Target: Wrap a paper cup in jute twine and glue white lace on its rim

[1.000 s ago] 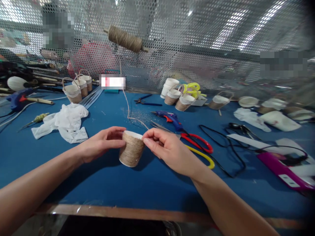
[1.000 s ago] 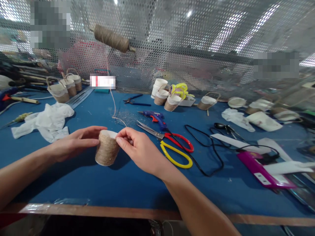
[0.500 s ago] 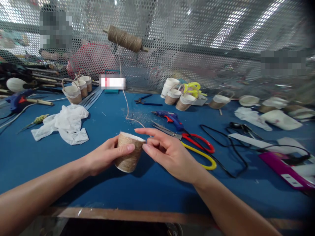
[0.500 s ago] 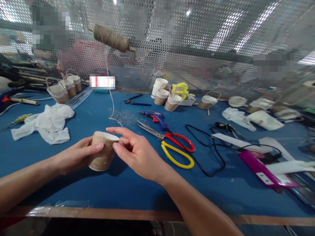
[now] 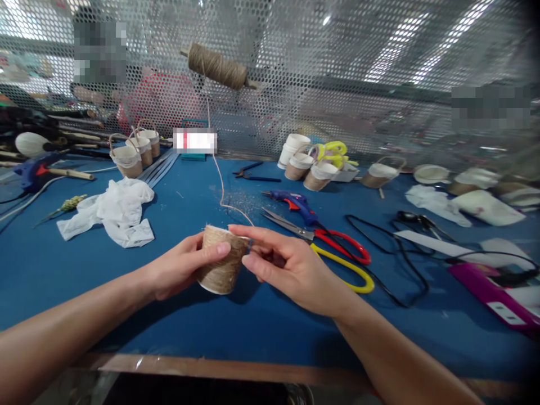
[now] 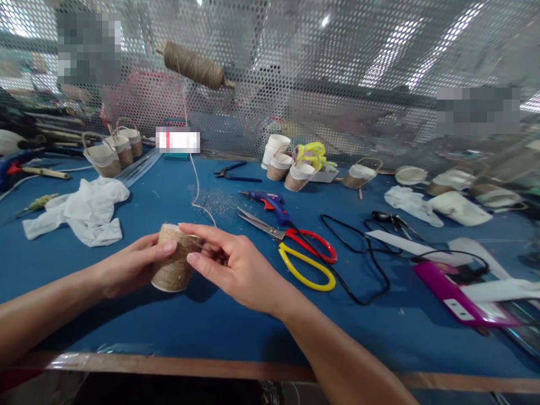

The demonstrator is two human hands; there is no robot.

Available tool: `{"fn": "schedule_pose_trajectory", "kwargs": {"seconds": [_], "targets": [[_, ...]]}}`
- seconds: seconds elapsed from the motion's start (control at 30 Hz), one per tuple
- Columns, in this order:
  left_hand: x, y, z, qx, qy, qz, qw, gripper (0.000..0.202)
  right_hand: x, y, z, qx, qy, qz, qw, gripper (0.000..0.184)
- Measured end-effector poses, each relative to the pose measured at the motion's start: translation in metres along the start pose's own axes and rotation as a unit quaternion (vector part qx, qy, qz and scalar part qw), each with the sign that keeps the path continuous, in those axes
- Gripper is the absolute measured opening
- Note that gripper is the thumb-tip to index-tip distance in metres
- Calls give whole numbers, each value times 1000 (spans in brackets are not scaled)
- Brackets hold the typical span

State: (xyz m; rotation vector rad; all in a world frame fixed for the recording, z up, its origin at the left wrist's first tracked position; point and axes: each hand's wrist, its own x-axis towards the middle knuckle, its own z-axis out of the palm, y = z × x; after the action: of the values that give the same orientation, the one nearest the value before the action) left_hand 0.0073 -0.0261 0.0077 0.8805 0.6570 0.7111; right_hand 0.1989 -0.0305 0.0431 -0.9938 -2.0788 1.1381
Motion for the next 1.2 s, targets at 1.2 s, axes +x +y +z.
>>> {"fn": "schedule_pose_trajectory", "kwargs": {"seconds": [1.2], "targets": [[-2,5,-3,220,75,98,968,51,6,9,-11,80,271,7,959,22]]}}
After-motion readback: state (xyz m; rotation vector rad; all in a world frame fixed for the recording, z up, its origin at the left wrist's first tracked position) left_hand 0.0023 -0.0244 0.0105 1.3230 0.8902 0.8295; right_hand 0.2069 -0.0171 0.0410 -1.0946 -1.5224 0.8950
